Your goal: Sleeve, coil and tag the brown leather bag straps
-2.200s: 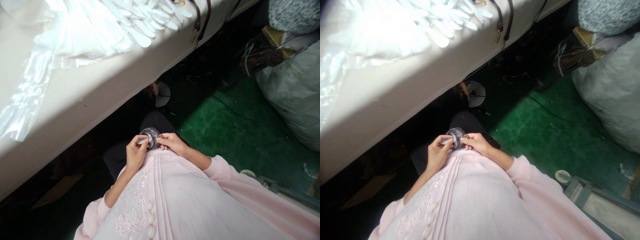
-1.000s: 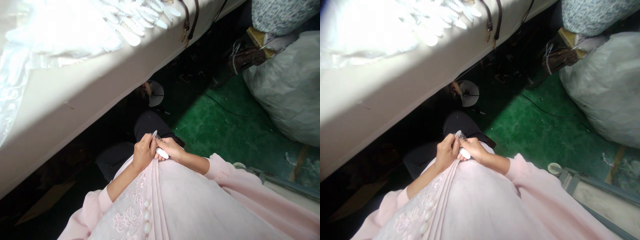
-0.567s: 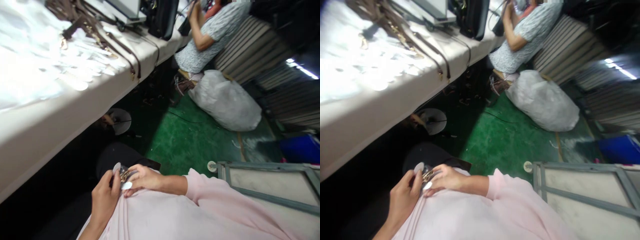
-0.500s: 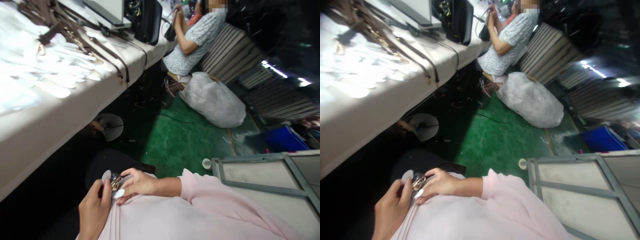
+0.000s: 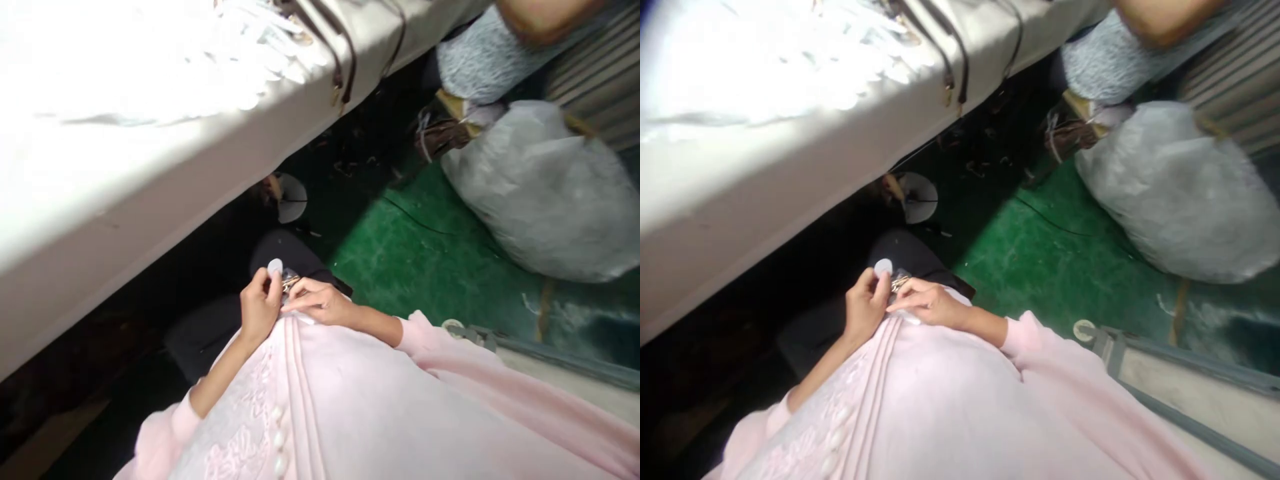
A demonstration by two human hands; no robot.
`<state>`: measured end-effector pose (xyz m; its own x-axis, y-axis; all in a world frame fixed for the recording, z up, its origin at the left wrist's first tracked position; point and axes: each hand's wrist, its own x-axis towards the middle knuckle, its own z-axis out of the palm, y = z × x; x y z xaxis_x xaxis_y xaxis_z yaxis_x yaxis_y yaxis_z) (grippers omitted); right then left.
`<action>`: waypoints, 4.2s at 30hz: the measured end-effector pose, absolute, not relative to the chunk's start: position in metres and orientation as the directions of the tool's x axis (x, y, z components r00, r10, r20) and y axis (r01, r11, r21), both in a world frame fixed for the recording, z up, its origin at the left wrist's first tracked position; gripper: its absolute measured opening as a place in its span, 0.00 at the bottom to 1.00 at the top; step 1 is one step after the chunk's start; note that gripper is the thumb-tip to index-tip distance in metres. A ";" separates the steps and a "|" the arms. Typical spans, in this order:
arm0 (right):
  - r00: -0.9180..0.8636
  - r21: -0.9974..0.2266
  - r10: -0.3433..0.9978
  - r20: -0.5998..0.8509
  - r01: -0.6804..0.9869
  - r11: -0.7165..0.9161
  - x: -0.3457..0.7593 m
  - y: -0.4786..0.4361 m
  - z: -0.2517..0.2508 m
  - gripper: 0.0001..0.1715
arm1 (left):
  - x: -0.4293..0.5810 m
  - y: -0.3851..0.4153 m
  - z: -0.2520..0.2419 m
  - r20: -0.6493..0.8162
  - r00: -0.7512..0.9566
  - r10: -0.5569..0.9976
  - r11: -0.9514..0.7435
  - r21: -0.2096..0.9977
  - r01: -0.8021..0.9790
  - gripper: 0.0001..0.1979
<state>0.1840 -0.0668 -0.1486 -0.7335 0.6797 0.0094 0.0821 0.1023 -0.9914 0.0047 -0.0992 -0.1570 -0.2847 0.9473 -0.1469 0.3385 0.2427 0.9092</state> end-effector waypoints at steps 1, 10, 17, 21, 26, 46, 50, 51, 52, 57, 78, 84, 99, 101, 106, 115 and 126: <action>-0.760 -0.980 0.648 0.048 0.091 0.180 0.186 -0.064 -0.150 0.14 | 0.004 -0.099 -0.159 -0.151 -0.284 0.947 0.241 0.918 0.315 0.16; -0.928 -0.903 0.370 0.048 0.119 0.413 0.190 -0.041 -0.134 0.20 | 0.003 -0.096 -0.160 -0.186 -0.328 0.926 0.277 0.927 0.255 0.16; -0.875 -0.852 0.453 0.170 0.101 0.513 0.186 -0.045 -0.148 0.16 | 0.001 -0.095 -0.166 -0.211 -0.349 0.913 0.302 0.925 0.232 0.16; -0.723 -0.802 0.623 0.299 0.164 0.575 0.179 -0.053 -0.145 0.16 | 0.004 -0.095 -0.162 -0.199 -0.331 0.922 0.292 0.921 0.259 0.15; -0.571 -0.844 0.779 0.259 0.259 0.470 0.165 -0.049 -0.140 0.14 | 0.005 -0.095 -0.157 -0.116 -0.241 0.964 0.199 0.911 0.361 0.17; -0.436 -0.944 0.838 -0.328 0.191 -0.270 0.140 -0.045 -0.153 0.15 | -0.001 -0.113 -0.141 -0.390 -0.326 0.861 0.356 0.921 -0.159 0.11; -0.424 -0.903 0.803 -0.420 0.102 -0.418 0.138 -0.045 -0.155 0.17 | -0.001 -0.113 -0.141 -0.356 -0.364 0.861 0.360 0.931 -0.059 0.09; -0.429 -0.895 0.794 -0.432 0.094 -0.436 0.137 -0.045 -0.155 0.17 | -0.001 -0.113 -0.141 -0.352 -0.380 0.855 0.364 0.930 -0.044 0.08; -0.432 -0.890 0.787 -0.440 0.090 -0.448 0.137 -0.045 -0.154 0.18 | -0.001 -0.112 -0.140 -0.354 -0.395 0.848 0.371 0.928 -0.037 0.08; -0.439 -0.889 0.776 -0.453 0.161 -0.428 0.135 -0.046 -0.152 0.19 | -0.001 -0.110 -0.138 -0.398 -0.418 0.817 0.411 0.909 -0.063 0.09; -0.367 -0.890 0.811 -0.456 0.161 -0.427 0.136 -0.052 -0.163 0.13 | -0.013 -0.123 -0.146 -0.031 -0.207 0.978 0.107 0.924 0.367 0.07; -0.416 -0.921 0.829 -0.375 0.270 -0.281 0.138 -0.053 -0.157 0.12 | -0.023 -0.112 -0.147 -0.288 -0.217 0.933 0.315 0.944 0.099 0.09; -0.496 -0.918 0.789 -0.362 0.337 -0.209 0.146 -0.055 -0.134 0.19 | -0.028 -0.105 -0.124 -0.217 -0.125 0.968 0.250 0.868 0.430 0.07; -0.507 -0.901 0.758 -0.411 0.354 -0.252 0.144 -0.054 -0.131 0.23 | -0.024 -0.107 -0.122 -0.170 -0.131 0.977 0.213 0.852 0.478 0.08; -0.490 -0.906 0.769 -0.411 0.312 -0.285 0.133 -0.051 -0.132 0.24 | -0.022 -0.107 -0.110 -0.087 -0.171 0.981 0.169 0.813 0.557 0.06; -0.478 -0.907 0.773 -0.417 0.281 -0.315 0.136 -0.050 -0.153 0.26 | -0.021 -0.107 -0.113 -0.066 -0.232 0.970 0.189 0.807 0.560 0.05; -0.504 -0.781 0.639 -0.582 0.564 -0.267 0.135 -0.043 -0.178 0.20 | -0.024 -0.125 -0.148 -0.441 -0.224 0.869 0.466 0.881 0.076 0.07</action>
